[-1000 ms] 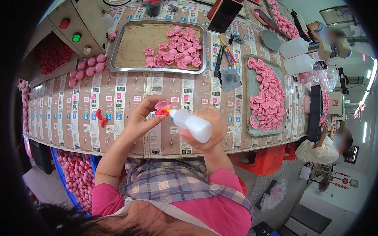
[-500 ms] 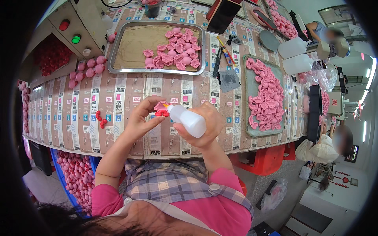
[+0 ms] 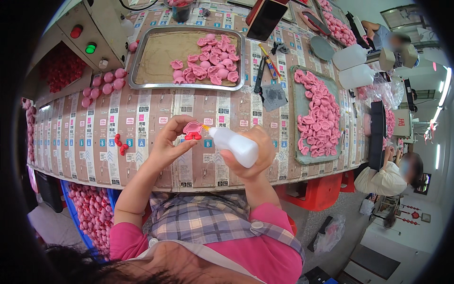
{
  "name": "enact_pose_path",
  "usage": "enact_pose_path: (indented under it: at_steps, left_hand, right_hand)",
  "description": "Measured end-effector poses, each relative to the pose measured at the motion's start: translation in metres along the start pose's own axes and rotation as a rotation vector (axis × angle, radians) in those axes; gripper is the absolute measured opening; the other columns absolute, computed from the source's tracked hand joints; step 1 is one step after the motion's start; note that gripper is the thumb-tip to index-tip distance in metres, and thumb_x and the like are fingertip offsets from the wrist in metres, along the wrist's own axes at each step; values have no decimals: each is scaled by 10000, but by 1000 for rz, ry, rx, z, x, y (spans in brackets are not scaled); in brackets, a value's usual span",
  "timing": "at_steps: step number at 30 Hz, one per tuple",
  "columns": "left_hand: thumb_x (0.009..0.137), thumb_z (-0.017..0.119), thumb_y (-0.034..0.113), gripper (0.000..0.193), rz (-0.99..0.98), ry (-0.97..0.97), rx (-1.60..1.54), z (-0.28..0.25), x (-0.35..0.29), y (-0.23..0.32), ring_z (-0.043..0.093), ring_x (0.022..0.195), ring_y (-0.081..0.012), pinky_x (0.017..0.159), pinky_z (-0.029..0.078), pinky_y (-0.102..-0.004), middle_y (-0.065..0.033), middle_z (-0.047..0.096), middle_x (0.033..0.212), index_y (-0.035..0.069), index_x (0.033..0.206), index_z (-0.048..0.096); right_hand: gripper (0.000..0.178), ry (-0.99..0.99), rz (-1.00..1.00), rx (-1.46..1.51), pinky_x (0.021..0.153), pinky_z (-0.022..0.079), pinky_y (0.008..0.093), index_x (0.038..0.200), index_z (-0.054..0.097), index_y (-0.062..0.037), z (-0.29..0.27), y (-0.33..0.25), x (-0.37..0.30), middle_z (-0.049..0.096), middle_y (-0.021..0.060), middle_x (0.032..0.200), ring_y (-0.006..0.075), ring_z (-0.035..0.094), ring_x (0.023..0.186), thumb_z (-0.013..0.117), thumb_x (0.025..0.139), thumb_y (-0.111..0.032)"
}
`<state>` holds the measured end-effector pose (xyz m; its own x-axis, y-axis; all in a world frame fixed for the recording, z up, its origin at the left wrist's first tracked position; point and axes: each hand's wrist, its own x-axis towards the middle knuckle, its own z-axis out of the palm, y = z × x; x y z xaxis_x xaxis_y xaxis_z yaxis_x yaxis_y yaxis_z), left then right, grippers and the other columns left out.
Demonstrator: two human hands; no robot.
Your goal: The person assembles plastic toy parts by applying glue from a bottle, inserting inner components, and pressing the pieces together by hand.
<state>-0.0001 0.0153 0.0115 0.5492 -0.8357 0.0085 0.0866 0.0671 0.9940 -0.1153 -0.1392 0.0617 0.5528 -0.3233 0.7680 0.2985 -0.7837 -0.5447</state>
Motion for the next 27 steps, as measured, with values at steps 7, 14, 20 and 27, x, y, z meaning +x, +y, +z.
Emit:
enact_pose_path:
  at_steps: [7, 14, 20, 27]
  left_hand:
    - [740, 635, 39, 426, -3, 12, -19, 0, -1, 0, 491, 1034, -150, 897, 372, -289, -68, 523, 1079, 18, 1119, 442]
    - [739, 638, 43, 421, 6, 16, -25, 0, 0, 0, 492, 1032, -147, 894, 372, -286, -68, 524, 1076, 18, 1112, 444]
    - [738, 641, 47, 424, 8, 18, -14, 0, 1, 0, 495, 1023, -144, 886, 375, -282, -66, 525, 1073, 18, 1112, 444]
    - [741, 639, 49, 418, 7, 23, -17, -1, -1, -2, 496, 1019, -142, 886, 373, -279, -64, 528, 1065, 21, 1110, 444]
  right_hand:
    - [430, -5, 34, -17, 451, 389, 296, 907, 477, -34, -4, 6, -7, 556, 74, 665, 198, 511, 507, 724, 667, -293]
    - [440, -27, 39, -12, 451, 390, 296, 926, 472, -39, -3, 4, -4, 556, 76, 668, 203, 519, 512, 733, 659, -271]
    - [449, -21, 38, -28, 445, 387, 287, 939, 479, -39, -2, 6, -5, 558, 81, 669, 205, 519, 511, 734, 656, -277]
    - [414, -75, 24, -48, 449, 381, 308, 885, 507, -46, -4, 0, -8, 566, 73, 692, 220, 503, 499, 753, 626, -256]
